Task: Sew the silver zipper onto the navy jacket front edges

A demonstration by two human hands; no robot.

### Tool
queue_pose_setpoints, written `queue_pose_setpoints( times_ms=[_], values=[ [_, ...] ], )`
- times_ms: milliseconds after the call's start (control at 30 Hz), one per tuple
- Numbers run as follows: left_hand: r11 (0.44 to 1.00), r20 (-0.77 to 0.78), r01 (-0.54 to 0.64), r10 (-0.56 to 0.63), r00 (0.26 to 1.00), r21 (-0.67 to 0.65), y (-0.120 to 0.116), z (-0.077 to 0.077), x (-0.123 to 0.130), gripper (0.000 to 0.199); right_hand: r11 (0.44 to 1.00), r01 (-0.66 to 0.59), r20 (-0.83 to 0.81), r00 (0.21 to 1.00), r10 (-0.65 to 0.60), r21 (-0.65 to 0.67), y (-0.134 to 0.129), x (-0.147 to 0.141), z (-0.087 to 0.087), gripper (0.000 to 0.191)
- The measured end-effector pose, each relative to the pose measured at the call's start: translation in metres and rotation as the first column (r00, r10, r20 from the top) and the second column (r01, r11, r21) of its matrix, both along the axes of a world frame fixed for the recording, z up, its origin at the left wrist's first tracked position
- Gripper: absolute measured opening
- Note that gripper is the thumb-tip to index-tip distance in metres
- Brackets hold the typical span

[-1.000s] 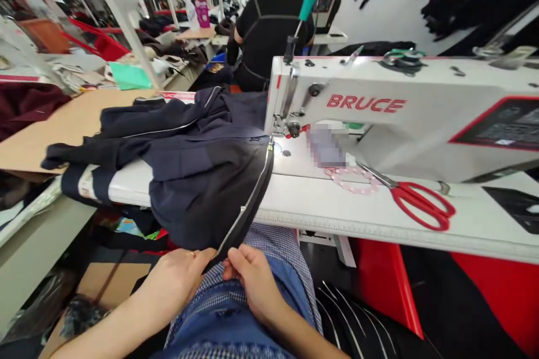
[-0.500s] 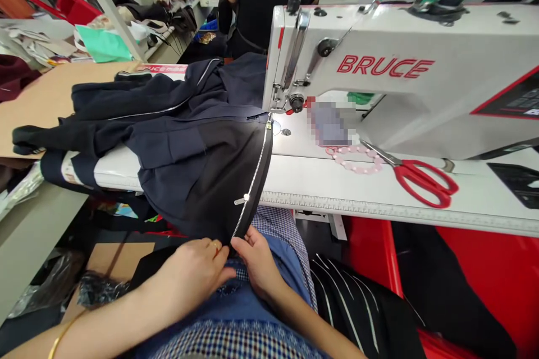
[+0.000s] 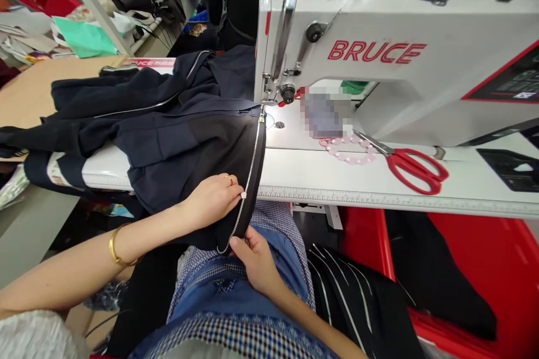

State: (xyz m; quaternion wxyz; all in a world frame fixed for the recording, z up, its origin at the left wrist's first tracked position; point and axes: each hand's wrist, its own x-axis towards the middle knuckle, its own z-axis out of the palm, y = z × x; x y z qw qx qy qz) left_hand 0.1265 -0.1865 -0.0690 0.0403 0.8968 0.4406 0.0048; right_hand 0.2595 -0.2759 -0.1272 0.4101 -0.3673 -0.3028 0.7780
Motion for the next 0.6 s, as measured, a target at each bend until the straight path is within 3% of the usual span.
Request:
queue_pose_setpoints(
  times_ms=[133,300,433,600],
  values=[
    [0.993,0.018,0.070,-0.069,0.997,-0.094,-0.012,0.011,-0.005,0.024,1.000,0.004,0.017,1.000,-0.003,-0.030,0.000,0.003,0.006,0.035],
    [0.973,-0.038,0.188,-0.195,0.980,-0.137,-0.055,0.034,-0.014,0.017,0.997,-0.018,-0.024,1.000,0.016,-0.075,-0.003,0.004,0.009,0.037],
    [0.979,-0.066,0.191,-0.195,0.979,-0.066,-0.075,0.043,-0.019,0.017,0.993,-0.044,-0.027,0.999,0.041,-0.107,-0.007,0.003,0.009,0.035],
    [0.989,-0.006,0.132,-0.133,0.991,-0.059,-0.085,0.040,-0.023,0.019,0.992,-0.083,-0.062,0.995,0.077,-0.094,-0.007,0.001,0.015,0.035]
  ],
)
